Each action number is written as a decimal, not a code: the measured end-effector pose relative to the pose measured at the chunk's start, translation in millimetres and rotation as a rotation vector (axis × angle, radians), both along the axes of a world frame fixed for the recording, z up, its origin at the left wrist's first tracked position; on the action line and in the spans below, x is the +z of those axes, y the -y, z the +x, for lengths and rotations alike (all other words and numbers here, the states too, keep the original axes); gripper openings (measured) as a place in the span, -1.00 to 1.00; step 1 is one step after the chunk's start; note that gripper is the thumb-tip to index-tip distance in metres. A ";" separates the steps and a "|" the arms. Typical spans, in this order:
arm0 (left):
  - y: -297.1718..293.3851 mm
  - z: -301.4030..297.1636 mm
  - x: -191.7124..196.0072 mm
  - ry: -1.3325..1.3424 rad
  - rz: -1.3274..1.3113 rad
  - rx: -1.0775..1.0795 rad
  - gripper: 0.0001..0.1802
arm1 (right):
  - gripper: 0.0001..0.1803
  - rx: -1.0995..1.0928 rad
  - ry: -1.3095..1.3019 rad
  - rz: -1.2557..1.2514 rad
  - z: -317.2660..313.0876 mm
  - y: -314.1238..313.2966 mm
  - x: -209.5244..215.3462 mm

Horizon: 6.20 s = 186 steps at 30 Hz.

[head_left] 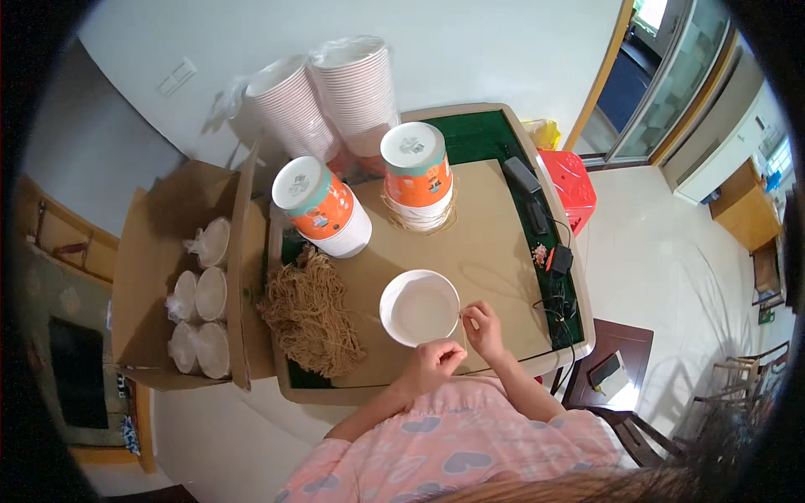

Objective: Manually filling paper bowls with decorative shredded material and stacking them for packaging.

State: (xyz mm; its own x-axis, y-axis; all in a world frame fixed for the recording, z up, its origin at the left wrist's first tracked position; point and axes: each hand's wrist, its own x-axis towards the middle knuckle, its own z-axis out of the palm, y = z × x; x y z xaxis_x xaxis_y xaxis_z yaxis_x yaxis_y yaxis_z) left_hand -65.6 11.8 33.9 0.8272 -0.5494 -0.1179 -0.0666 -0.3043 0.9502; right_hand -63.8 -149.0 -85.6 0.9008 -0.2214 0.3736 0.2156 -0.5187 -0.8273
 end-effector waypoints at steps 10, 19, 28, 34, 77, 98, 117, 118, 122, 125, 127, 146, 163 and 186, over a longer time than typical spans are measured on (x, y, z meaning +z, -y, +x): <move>-19.3 40.0 -12.4 -0.208 -0.297 0.185 -0.76 | -0.82 0.241 -0.176 -0.068 107.7 61.3 25.5; -16.8 73.2 -3.5 -0.480 -0.780 0.213 -0.73 | -0.80 0.579 -0.599 0.778 21.2 -16.9 89.5; -46.3 93.5 -36.7 0.653 0.156 0.039 -0.48 | -0.84 0.159 -0.364 0.458 13.9 12.8 90.4; -61.3 88.9 -89.2 0.775 0.430 -0.132 -0.83 | -0.77 0.021 0.120 -0.014 20.9 27.1 154.0; -14.8 74.2 -49.8 0.221 0.264 0.321 -0.83 | -0.92 0.383 -0.542 1.044 -19.5 -16.3 62.4; -18.5 85.0 -65.7 0.055 0.088 0.203 -0.84 | -0.93 0.275 -0.390 0.901 21.7 -36.7 9.9; -11.0 78.6 -70.4 0.020 0.048 0.136 -0.77 | -0.91 0.007 -0.037 0.373 23.2 -35.0 18.3; -11.5 78.7 -69.7 0.007 0.050 0.136 -0.76 | -0.91 0.010 -0.037 0.373 22.3 -35.5 23.1; -11.8 77.4 -68.2 -0.002 0.071 0.127 -0.75 | -0.90 -0.010 -0.259 0.634 19.4 -30.3 30.2; -10.1 76.4 -70.0 0.028 0.043 0.140 -0.73 | -0.90 0.056 -0.312 0.689 20.2 -25.4 22.9; -10.3 75.6 -68.6 0.028 0.048 0.123 -0.72 | -0.91 0.091 -0.313 0.680 20.9 -23.2 18.8; -4.6 71.6 -66.5 0.093 0.116 0.063 -0.69 | -0.86 0.178 -0.372 0.529 23.9 -12.9 11.7; 6.5 65.6 -111.7 0.064 0.094 0.174 -0.85 | -0.88 0.216 -0.474 0.388 19.4 1.4 -1.6; -4.4 66.0 -95.7 0.102 0.027 0.266 -0.91 | -0.90 0.175 -0.359 -0.038 24.5 -15.1 49.3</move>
